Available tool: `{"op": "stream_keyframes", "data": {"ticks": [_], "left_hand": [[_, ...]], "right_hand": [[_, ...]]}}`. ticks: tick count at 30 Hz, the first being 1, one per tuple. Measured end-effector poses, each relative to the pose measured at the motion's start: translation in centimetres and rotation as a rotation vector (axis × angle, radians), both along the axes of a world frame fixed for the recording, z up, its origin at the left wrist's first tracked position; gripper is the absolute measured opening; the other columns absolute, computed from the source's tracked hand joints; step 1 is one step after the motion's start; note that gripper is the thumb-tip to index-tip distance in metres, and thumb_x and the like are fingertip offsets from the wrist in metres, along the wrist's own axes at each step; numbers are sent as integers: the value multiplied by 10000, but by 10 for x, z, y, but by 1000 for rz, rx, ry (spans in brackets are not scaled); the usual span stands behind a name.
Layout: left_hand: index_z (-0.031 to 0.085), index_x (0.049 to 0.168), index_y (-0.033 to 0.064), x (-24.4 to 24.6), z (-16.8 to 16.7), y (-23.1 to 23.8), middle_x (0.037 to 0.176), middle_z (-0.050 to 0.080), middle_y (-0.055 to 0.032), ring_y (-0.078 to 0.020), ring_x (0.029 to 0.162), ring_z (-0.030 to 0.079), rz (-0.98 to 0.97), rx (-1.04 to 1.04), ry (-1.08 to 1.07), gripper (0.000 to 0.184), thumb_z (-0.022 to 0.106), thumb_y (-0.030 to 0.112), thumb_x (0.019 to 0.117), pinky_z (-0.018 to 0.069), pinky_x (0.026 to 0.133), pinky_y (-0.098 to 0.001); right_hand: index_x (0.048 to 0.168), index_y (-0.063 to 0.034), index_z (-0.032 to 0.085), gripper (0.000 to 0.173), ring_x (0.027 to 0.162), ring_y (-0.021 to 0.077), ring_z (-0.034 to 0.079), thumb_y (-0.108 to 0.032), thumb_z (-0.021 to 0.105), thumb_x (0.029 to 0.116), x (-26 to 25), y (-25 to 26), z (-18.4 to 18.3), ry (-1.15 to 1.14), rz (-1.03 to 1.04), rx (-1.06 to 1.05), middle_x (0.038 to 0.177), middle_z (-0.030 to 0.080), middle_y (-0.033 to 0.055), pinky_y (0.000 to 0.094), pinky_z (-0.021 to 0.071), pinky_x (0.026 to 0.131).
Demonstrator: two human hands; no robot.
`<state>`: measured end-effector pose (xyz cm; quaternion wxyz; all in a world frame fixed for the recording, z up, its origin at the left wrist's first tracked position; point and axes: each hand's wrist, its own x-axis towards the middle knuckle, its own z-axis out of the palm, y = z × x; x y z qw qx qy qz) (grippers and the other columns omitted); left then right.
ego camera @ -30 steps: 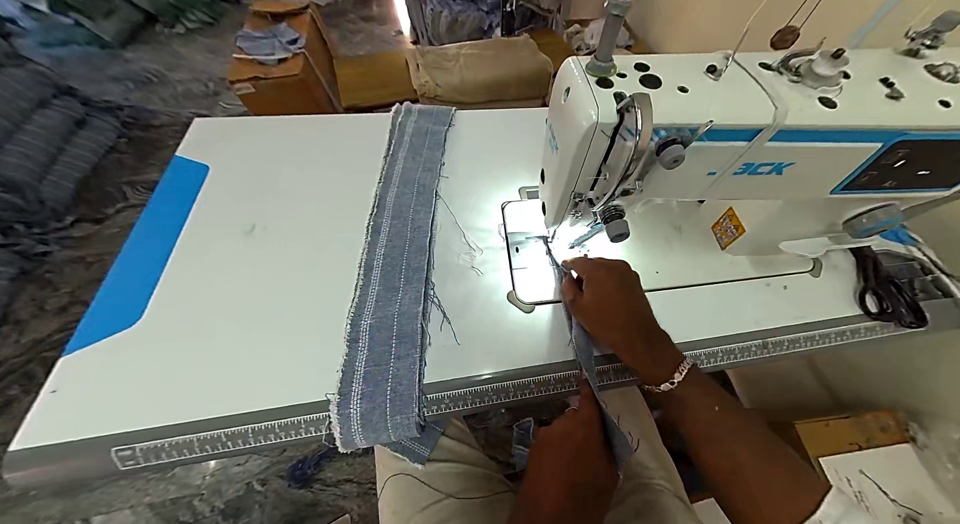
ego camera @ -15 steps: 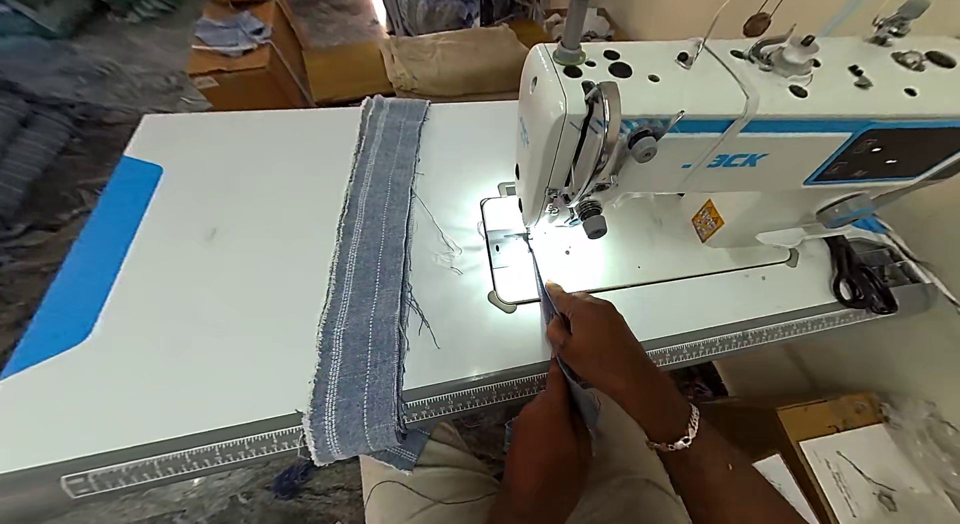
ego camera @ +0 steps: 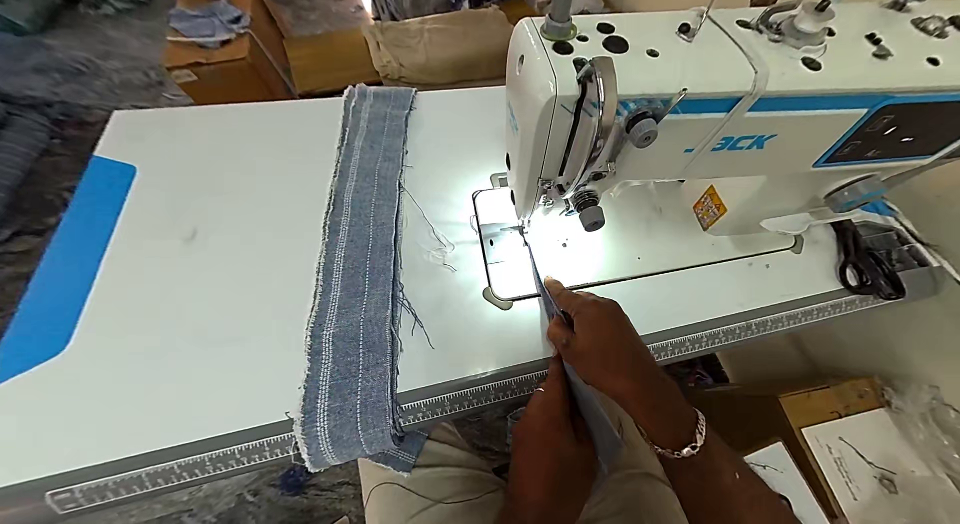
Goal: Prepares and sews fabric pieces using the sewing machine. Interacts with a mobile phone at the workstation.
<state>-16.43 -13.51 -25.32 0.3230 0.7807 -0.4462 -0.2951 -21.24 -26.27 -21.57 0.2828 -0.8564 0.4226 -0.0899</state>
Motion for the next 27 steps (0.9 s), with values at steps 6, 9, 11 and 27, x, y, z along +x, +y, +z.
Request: {"op": "stream_keyframes", "data": {"ticks": [6, 9, 11, 27], "left_hand": [[454, 1526, 69, 2, 1, 0, 1058, 733, -95, -217, 945, 723, -25, 55, -2, 518, 493, 157, 1017, 594, 862, -426], [449, 1532, 65, 0, 0, 2, 1089, 717, -108, -225, 956, 712, -9, 31, -20, 532, 497, 132, 1006, 592, 864, -421], [429, 1539, 59, 1, -1, 1, 1097, 729, -100, -212, 977, 722, -19, 14, 4, 539, 491, 133, 1009, 594, 886, -419], [425, 1548, 72, 3, 1, 2, 1071, 723, -109, -233, 936, 716, -18, 32, -25, 556, 498, 123, 1000, 594, 847, -431]], "right_hand": [[1547, -136, 492, 558, 863, 286, 696, -123, 590, 998, 1, 1, 1, -9, -4, 3, 1132, 708, 140, 479, 584, 702], [1551, -141, 485, 559, 805, 270, 684, -126, 590, 1003, -2, 2, 0, -25, -3, -2, 1081, 704, 134, 459, 579, 656], [1548, -146, 491, 558, 818, 272, 684, -129, 594, 1000, -2, 2, 1, -27, -2, 7, 1090, 706, 131, 462, 576, 666], [1549, -150, 490, 559, 798, 269, 681, -125, 586, 999, -6, 2, -1, -28, 4, -20, 1058, 697, 135, 447, 572, 636]]}}
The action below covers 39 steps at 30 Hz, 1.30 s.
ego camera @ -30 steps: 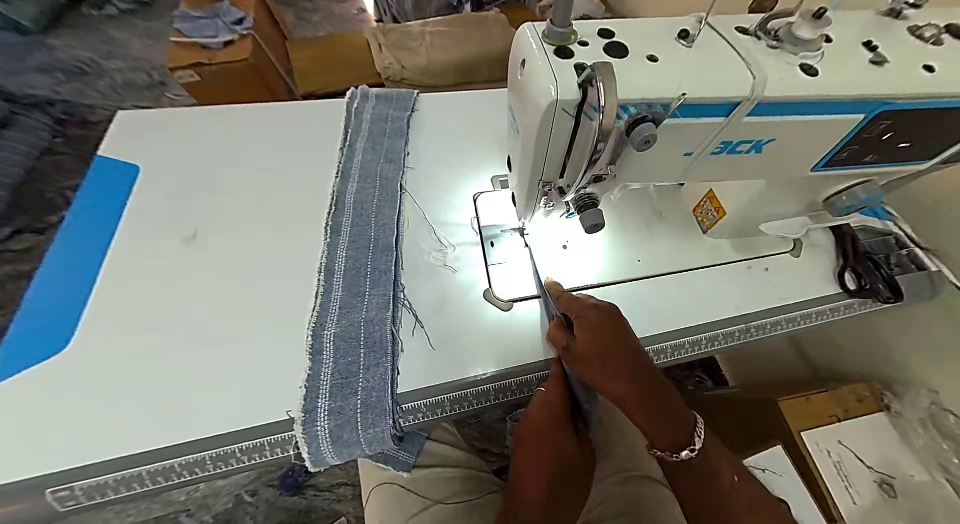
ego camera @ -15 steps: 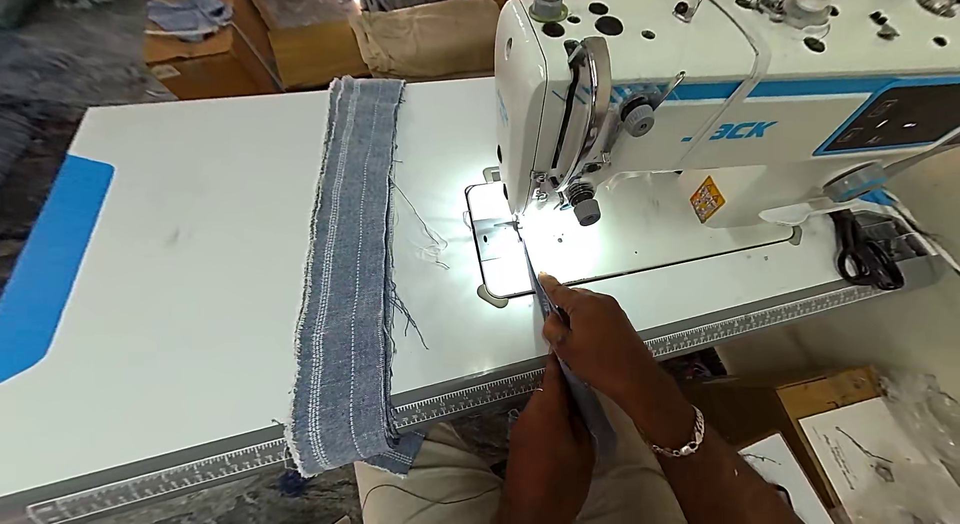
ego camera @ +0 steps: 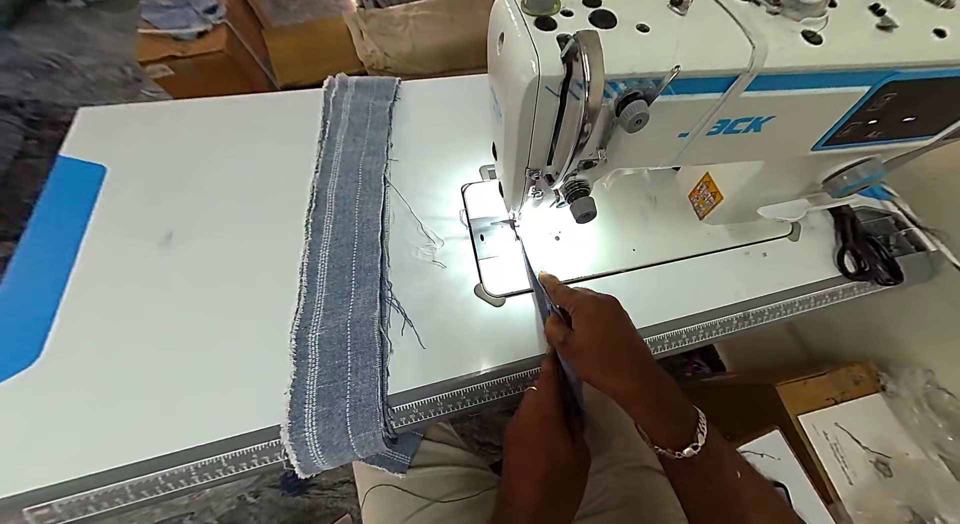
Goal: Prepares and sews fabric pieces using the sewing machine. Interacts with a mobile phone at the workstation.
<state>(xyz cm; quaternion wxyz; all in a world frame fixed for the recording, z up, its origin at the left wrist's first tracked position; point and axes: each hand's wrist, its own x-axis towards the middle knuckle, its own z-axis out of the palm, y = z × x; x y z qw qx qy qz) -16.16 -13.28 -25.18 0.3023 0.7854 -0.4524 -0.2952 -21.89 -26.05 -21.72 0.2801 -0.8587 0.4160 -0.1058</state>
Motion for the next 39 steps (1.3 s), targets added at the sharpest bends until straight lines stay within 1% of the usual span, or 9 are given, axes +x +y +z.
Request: {"op": "stream_keyframes", "data": {"ticks": [4, 8, 10, 15, 22, 26, 30, 36, 39], "left_hand": [[390, 1566, 61, 0, -4, 0, 1030, 740, -89, -200, 883, 722, -1, -52, 17, 583, 497, 134, 997, 603, 824, -410], [472, 1512, 54, 0, -2, 1, 1145, 720, -105, -215, 981, 718, 6, -49, 0, 511, 498, 122, 1007, 596, 878, -413], [477, 1511, 51, -2, -4, 1, 1112, 718, -110, -217, 960, 715, 15, -60, -12, 516, 494, 118, 999, 599, 851, -411], [432, 1540, 69, 0, -5, 1, 1060, 741, -78, -185, 932, 729, -5, -53, 27, 527, 480, 147, 1021, 607, 851, -408], [415, 1547, 64, -4, -5, 1, 1144, 717, -104, -210, 968, 723, 6, -40, -14, 555, 498, 116, 1002, 604, 858, -414], [406, 1549, 64, -1, -4, -1, 1055, 731, -88, -207, 908, 722, -14, -22, -5, 554, 497, 138, 1007, 604, 831, -423], [415, 1545, 62, -4, -5, -1, 1115, 710, -104, -215, 951, 713, -3, -38, -22, 567, 512, 110, 988, 602, 849, -414], [390, 1556, 58, 0, -6, -3, 1061, 734, -93, -211, 909, 727, -21, -35, -25, 573, 506, 137, 1001, 605, 828, -417], [418, 1541, 56, -3, -2, -3, 1143, 713, -113, -224, 984, 717, -12, -7, -34, 558, 519, 113, 996, 596, 874, -420]], "right_hand": [[1551, -150, 488, 563, 806, 265, 680, -124, 595, 999, 0, 1, 0, -15, -2, 18, 1062, 699, 131, 445, 573, 645], [1546, -146, 497, 561, 796, 266, 683, -119, 589, 993, -2, 0, -2, -26, 3, 0, 1076, 704, 132, 448, 573, 636], [1551, -154, 489, 566, 770, 256, 674, -125, 591, 995, -4, 1, -2, -36, 1, 13, 1069, 704, 124, 442, 568, 622], [1551, -167, 491, 558, 755, 255, 670, -133, 580, 1001, -3, 3, -1, -36, -4, 24, 1030, 705, 117, 437, 565, 612], [1564, -165, 470, 569, 741, 252, 667, -130, 576, 1006, -4, 4, -1, -36, -4, 15, 1021, 703, 121, 433, 564, 601], [1555, -166, 487, 560, 734, 252, 662, -137, 569, 1001, -3, 3, -3, -37, -8, 16, 997, 703, 115, 437, 558, 595], [1555, -164, 484, 570, 736, 251, 663, -134, 581, 993, -4, 4, -4, -35, -2, 19, 1009, 701, 114, 439, 559, 595], [1558, -167, 480, 569, 726, 241, 655, -132, 575, 999, -3, 5, -2, -22, -6, 12, 988, 694, 110, 426, 547, 581], [1552, -161, 492, 568, 713, 243, 649, -122, 574, 991, -2, 4, -2, -25, -16, 4, 983, 689, 113, 428, 543, 572]]}}
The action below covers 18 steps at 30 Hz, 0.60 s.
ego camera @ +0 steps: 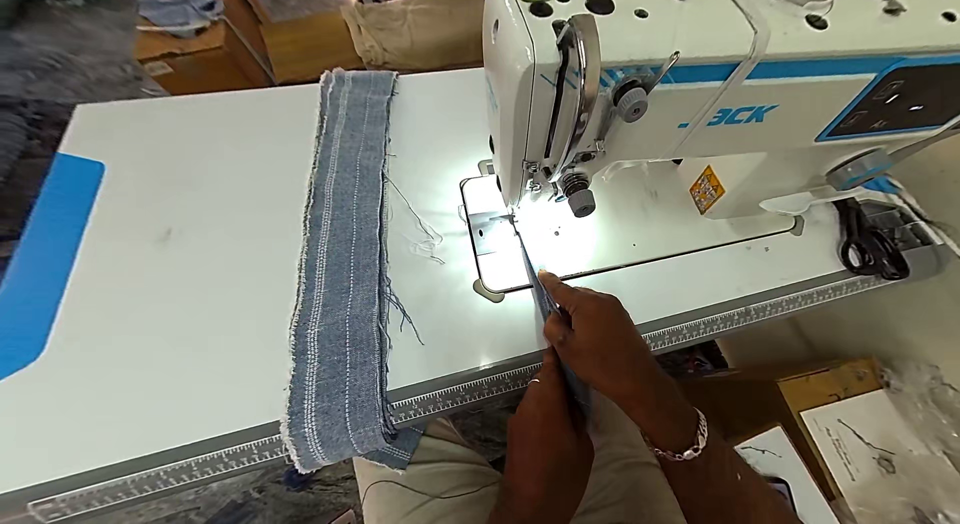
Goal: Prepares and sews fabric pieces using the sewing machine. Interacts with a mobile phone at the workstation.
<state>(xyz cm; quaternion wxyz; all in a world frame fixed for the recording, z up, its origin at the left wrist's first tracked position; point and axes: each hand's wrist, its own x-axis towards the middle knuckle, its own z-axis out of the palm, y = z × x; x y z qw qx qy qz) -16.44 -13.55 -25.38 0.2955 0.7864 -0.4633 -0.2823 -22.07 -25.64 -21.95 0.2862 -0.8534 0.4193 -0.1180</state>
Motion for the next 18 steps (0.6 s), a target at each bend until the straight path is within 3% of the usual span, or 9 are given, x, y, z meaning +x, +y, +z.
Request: {"op": "stream_keyframes", "data": {"ticks": [7, 12, 16, 18], "left_hand": [[443, 1521, 62, 0, 0, 0, 1001, 731, -83, -210, 867, 720, -23, 2, 15, 518, 501, 139, 1012, 603, 804, -420], [470, 1501, 58, -1, -3, 0, 1101, 712, -109, -222, 961, 713, 22, -53, -8, 521, 526, 100, 985, 599, 850, -423], [435, 1528, 53, 0, -4, 1, 1006, 723, -92, -215, 878, 710, -7, -36, 10, 542, 515, 138, 999, 596, 816, -418], [458, 1520, 56, 0, -8, 4, 1024, 738, -96, -221, 912, 724, 1, -69, 7, 526, 505, 126, 1001, 598, 845, -426]], "right_hand": [[1563, -166, 475, 581, 709, 242, 655, -126, 576, 993, -1, 1, 1, 3, -2, 30, 993, 698, 114, 428, 551, 568], [1536, -160, 515, 549, 763, 254, 672, -126, 582, 993, 2, 0, 0, 21, -7, -21, 1026, 702, 117, 445, 557, 598], [1522, -188, 534, 513, 746, 262, 678, -209, 576, 1012, 2, 0, 3, 108, -23, -47, 957, 714, 98, 464, 544, 574], [1425, -175, 604, 436, 674, 250, 666, -254, 611, 997, -1, 2, 10, 159, -56, -26, 836, 697, 70, 466, 537, 538]]}}
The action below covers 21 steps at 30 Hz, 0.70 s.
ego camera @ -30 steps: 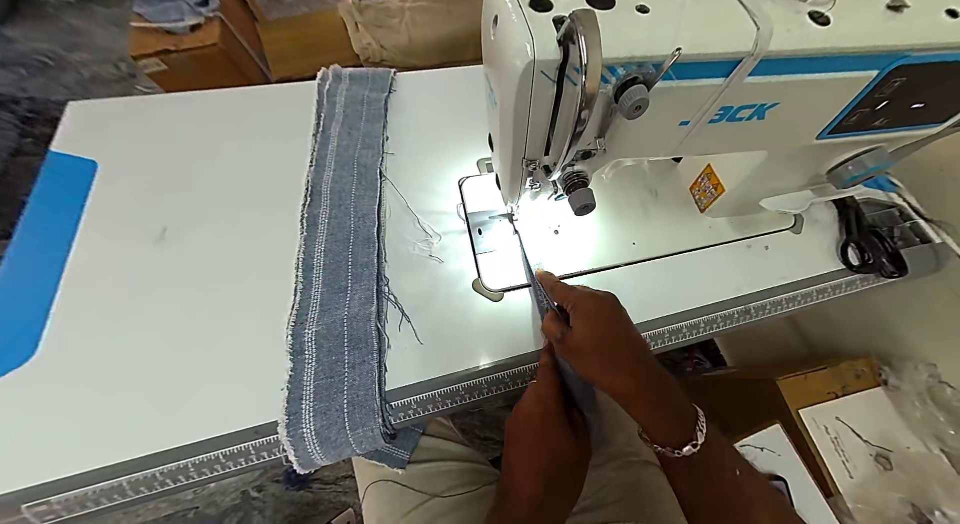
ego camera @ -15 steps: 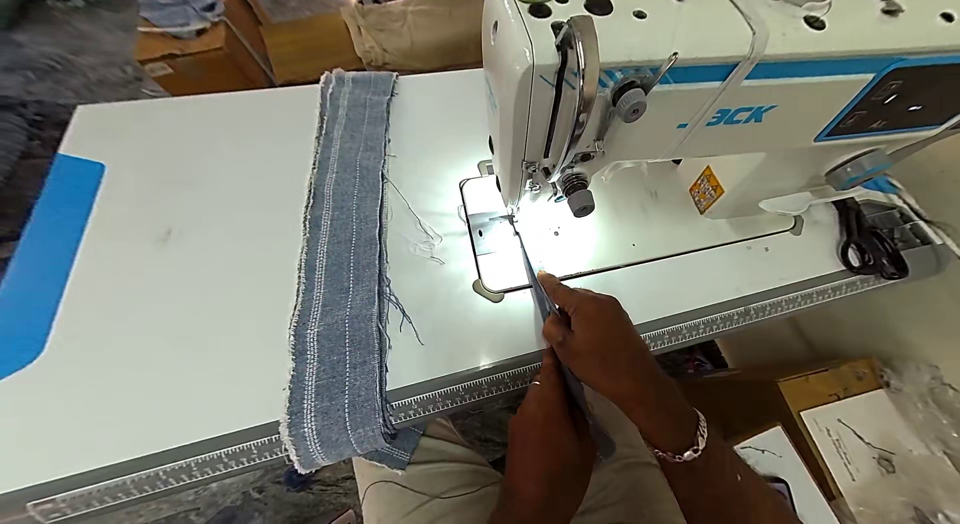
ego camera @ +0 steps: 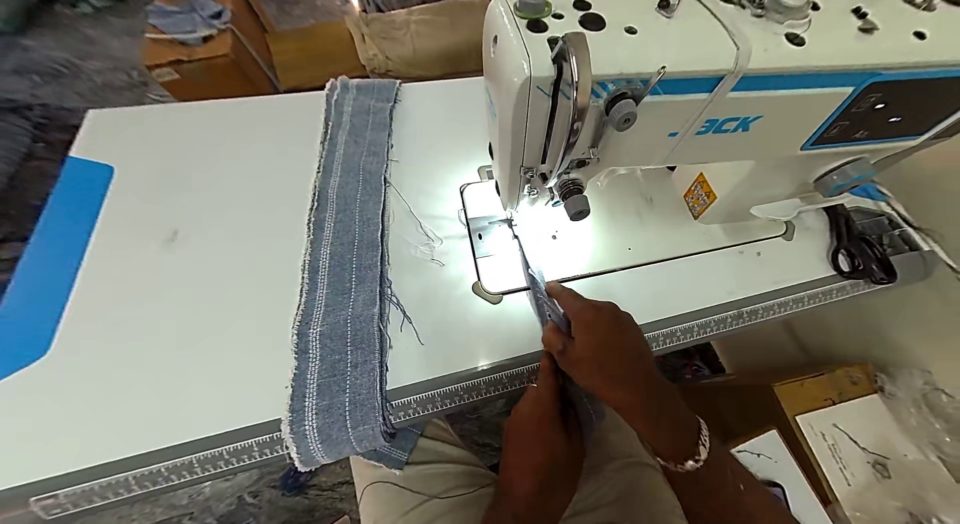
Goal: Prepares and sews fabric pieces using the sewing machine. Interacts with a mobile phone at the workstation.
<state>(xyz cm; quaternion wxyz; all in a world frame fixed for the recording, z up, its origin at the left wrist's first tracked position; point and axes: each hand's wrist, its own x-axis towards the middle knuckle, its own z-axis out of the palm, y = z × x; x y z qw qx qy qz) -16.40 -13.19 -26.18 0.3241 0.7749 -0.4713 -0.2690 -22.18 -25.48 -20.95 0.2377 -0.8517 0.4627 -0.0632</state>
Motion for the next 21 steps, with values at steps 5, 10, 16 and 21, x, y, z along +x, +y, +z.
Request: {"op": "stream_keyframes", "data": {"ticks": [5, 10, 16, 21], "left_hand": [[570, 1396, -13, -4, -6, 14, 1087, 724, -117, -196, 988, 707, 79, -123, 114, 478, 609, 170, 956, 579, 908, -406], [514, 1461, 9, -4, 8, 12, 1050, 726, -137, -272, 976, 718, -49, 138, 84, 480, 534, 148, 1002, 581, 887, -461], [421, 1530, 13, -5, 19, 9, 1112, 716, -147, -285, 1027, 706, -97, 237, 75, 530, 465, 156, 1021, 564, 922, -458], [394, 1544, -14, -5, 14, 11, 1069, 722, -146, -278, 979, 716, -69, 179, 86, 548, 468, 148, 1025, 577, 894, -443]], "right_hand": [[920, -145, 655, 76, 546, 132, 578, -199, 677, 871, -37, 30, 18, -162, 317, 232, 645, 582, -23, 366, 496, 490], [1145, -149, 691, 215, 543, 72, 609, -272, 691, 969, -37, 4, 28, -469, 262, 238, 727, 658, -44, 275, 543, 455], [1498, -101, 512, 523, 753, 279, 657, -278, 621, 1019, 18, -10, -17, -172, 46, -73, 1063, 650, 152, 461, 563, 600], [1481, -75, 559, 470, 829, 276, 685, -123, 563, 1014, 18, -6, -16, -127, 49, -99, 1080, 681, 152, 450, 580, 659]]}}
